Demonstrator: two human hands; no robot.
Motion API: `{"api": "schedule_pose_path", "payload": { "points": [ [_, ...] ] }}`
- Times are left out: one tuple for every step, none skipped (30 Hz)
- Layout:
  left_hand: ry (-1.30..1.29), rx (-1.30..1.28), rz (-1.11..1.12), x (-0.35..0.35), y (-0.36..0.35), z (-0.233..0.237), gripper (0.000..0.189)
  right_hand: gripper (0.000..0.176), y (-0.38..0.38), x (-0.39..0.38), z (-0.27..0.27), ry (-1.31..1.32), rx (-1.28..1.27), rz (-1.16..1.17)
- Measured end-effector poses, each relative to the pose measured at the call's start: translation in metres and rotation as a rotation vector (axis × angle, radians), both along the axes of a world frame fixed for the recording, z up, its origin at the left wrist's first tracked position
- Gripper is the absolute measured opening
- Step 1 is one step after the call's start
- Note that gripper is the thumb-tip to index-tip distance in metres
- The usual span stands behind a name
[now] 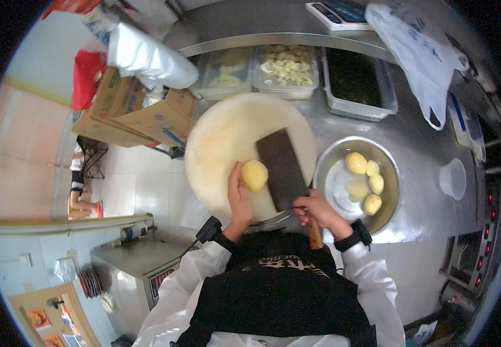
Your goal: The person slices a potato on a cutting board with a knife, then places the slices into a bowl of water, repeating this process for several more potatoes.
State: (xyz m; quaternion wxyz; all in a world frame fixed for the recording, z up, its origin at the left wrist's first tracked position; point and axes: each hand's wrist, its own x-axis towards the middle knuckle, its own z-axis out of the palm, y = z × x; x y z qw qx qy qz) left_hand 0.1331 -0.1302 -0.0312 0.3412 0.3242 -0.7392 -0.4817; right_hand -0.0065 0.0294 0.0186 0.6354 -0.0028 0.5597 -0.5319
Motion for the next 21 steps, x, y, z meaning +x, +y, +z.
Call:
{"api": "schedule_pose_path", "payload": {
  "points": [
    [0.021,0.014,0.054,-0.007,0.004,0.000,0.040,0.018,-0.003,0.004,-0.003,-0.014,0.026,0.043],
    [-0.044,0.031,0.065,-0.012,0.005,0.001,0.040,0.019,-0.006,0.009,-0.009,-0.037,-0.052,0.104],
    [-0.028,0.016,0.058,-0.016,0.008,0.000,0.040,0.019,-0.007,0.012,-0.013,-0.057,-0.131,0.165],
    [-0.049,-0.041,0.063,-0.020,0.012,0.006,0.040,0.019,-0.007,0.015,-0.009,-0.053,-0.123,0.133],
    [-0.069,-0.100,0.070,-0.024,0.017,0.013,0.040,0.019,-0.006,0.019,-0.002,0.013,-0.120,0.167],
    [-0.061,-0.062,0.064,-0.030,0.025,0.020,0.041,0.020,-0.001,0.019,0.000,0.076,-0.118,0.205],
    [-0.065,-0.060,0.041,-0.037,0.035,0.027,0.041,0.020,0.012,0.018,-0.002,0.073,-0.115,0.182],
    [-0.083,-0.097,-0.018,-0.047,0.048,0.033,0.042,0.017,0.028,0.015,-0.005,0.084,-0.114,0.148],
    [-0.101,-0.136,-0.074,-0.055,0.060,0.035,0.044,0.015,0.042,0.010,-0.007,0.095,-0.115,0.117],
    [-0.095,-0.186,-0.155,-0.066,0.072,0.033,0.045,0.015,0.056,0.003,0.014,0.086,-0.053,0.087],
    [-0.114,-0.202,-0.216,-0.077,0.088,0.035,0.043,0.015,0.073,-0.001,0.020,0.082,-0.054,0.073],
    [-0.116,-0.243,-0.297,-0.087,0.103,0.032,0.042,0.012,0.092,-0.003,0.024,0.053,-0.046,-0.027],
    [-0.115,-0.286,-0.377,-0.097,0.116,0.028,0.042,0.010,0.111,-0.004,0.025,0.028,-0.039,-0.126],
    [-0.117,-0.286,-0.439,-0.107,0.127,0.026,0.041,0.010,0.128,-0.006,0.025,0.031,-0.042,-0.139],
    [-0.118,-0.286,-0.501,-0.116,0.137,0.024,0.040,0.007,0.146,-0.006,0.024,0.048,-0.007,-0.193],
    [-0.141,-0.266,-0.529,-0.123,0.145,0.017,0.043,0.004,0.162,-0.005,0.022,0.065,0.027,-0.248],
    [-0.139,-0.271,-0.544,-0.130,0.149,0.002,0.043,0.004,0.177,-0.003,0.020,0.066,0.024,-0.263],
    [-0.188,-0.211,-0.549,-0.136,0.151,-0.018,0.044,0.005,0.190,0.000,0.019,0.019,0.026,-0.370],
    [-0.237,-0.151,-0.554,-0.140,0.153,-0.031,0.045,0.005,0.201,0.002,0.018,-0.026,0.028,-0.476],
    [-0.338,-0.239,-0.572,-0.141,0.155,-0.045,0.046,0.010,0.210,0.003,0.021,-0.051,0.009,-0.522],
    [-0.335,-0.241,-0.583,-0.142,0.159,-0.044,0.046,0.010,0.216,0.006,0.021,-0.049,0.009,-0.534]
  ]
}}
